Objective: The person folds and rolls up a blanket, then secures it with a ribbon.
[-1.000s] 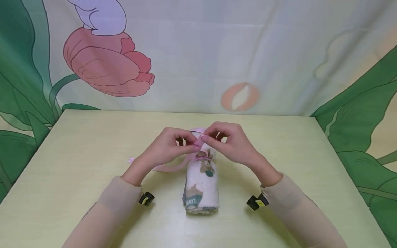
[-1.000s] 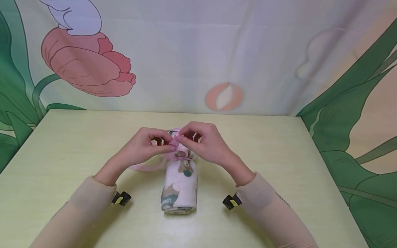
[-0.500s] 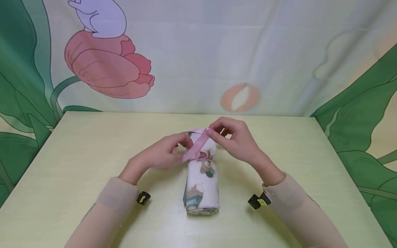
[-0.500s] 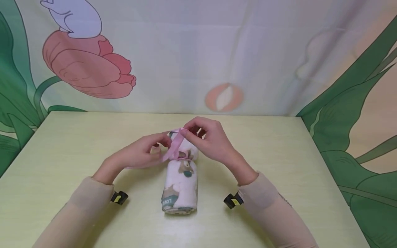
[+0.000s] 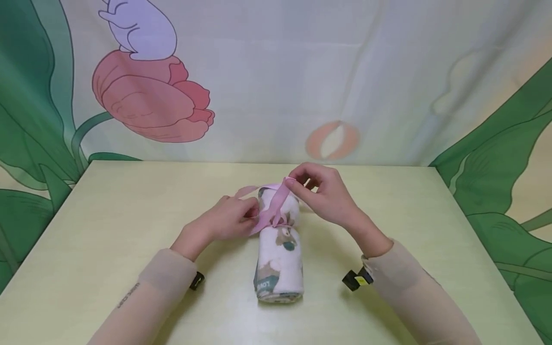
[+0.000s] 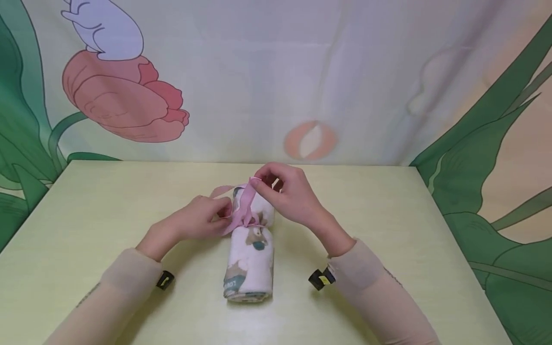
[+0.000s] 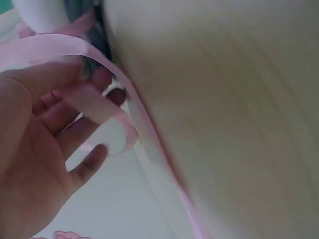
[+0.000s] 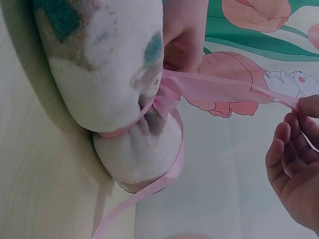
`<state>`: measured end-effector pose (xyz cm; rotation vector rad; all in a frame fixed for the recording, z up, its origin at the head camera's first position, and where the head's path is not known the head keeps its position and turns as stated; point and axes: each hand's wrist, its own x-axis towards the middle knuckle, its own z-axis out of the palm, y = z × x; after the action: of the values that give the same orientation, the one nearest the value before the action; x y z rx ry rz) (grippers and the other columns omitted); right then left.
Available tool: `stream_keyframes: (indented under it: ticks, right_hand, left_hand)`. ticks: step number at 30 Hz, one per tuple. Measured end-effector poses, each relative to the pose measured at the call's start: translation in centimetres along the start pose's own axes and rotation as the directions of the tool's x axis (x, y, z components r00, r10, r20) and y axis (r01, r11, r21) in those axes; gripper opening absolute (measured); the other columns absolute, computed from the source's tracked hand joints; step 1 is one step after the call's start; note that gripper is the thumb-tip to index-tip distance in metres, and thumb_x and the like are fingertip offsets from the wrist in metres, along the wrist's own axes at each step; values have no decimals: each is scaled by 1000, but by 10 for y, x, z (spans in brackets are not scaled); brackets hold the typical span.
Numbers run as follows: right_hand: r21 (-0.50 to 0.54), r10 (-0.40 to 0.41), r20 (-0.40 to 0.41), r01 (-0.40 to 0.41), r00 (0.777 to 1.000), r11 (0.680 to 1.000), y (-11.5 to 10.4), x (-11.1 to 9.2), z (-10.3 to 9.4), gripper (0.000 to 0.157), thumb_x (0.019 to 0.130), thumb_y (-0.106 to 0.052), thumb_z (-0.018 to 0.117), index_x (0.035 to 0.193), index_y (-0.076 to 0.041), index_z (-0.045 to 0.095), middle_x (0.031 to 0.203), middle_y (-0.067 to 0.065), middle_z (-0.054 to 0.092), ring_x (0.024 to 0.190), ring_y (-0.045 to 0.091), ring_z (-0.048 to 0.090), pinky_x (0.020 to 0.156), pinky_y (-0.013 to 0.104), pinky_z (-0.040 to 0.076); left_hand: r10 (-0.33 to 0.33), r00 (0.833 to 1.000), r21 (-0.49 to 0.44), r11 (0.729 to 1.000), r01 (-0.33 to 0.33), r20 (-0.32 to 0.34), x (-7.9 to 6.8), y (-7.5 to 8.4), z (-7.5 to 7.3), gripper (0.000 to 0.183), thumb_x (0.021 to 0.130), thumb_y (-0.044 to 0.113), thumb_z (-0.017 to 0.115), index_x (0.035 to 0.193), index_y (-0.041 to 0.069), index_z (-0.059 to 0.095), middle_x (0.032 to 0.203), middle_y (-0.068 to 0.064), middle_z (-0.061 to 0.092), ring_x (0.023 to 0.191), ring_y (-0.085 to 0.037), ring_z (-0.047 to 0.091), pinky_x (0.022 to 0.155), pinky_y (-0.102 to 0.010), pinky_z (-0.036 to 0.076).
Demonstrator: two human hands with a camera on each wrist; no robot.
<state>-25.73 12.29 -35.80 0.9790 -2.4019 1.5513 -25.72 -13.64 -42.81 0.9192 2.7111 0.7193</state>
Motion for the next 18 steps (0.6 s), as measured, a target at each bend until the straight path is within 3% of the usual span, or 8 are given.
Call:
stream_keyframes:
  ticks: [3, 6, 11, 16, 18]
  right_hand:
    - [0, -2, 2, 2, 1000, 1000, 0, 1, -1, 7, 98, -15, 71, 95, -9, 74, 87, -5, 70, 75, 16, 60, 66, 32, 50]
    - [-5, -4, 2, 4, 1000, 1000, 1, 1, 0, 8, 98, -16, 71, 95, -9, 74, 86, -5, 70, 74, 16, 60, 66, 31, 50]
    - [-18, -8, 2, 8, 1000, 1000, 2, 1, 0, 9, 98, -17, 71, 94, -9, 74, 86, -6, 70, 74, 15, 60, 66, 31, 50]
    - [-20, 1, 3, 0, 1000, 1000, 0, 1, -1, 9, 98, -17, 72, 95, -9, 74, 86, -6, 70, 70, 16, 59, 66, 32, 50]
    - [-17, 4, 2, -4, 1000, 1000, -1, 1, -2, 9, 98, -17, 72, 95, -9, 74, 86, -6, 70, 68, 16, 59, 65, 32, 50]
  left_hand:
    - [-10, 1000, 134, 991, 12, -15, -4, -2, -3, 13, 96, 15, 63, 85, 18, 57, 67, 10, 52, 67, -13, 53, 94, -56, 36]
    - [-22, 1000, 195, 980, 24, -14, -13, -6, -9, 20, 97, 16, 65, 79, 18, 57, 62, 11, 48, 61, -10, 48, 94, -58, 34]
    - [-62, 998, 280, 958, 61, -5, -27, -18, -21, 31, 96, 13, 67, 70, 18, 52, 58, 7, 41, 58, -13, 43, 96, -62, 31]
    - [-90, 994, 342, 934, 104, -54, -39, -28, -31, 30, 96, 13, 68, 70, 19, 56, 65, 7, 47, 68, -14, 50, 95, -64, 33]
    - [-89, 994, 327, 939, 106, -66, -41, -31, -35, 30, 97, 16, 69, 71, 19, 56, 67, 7, 48, 70, -14, 52, 95, -64, 33]
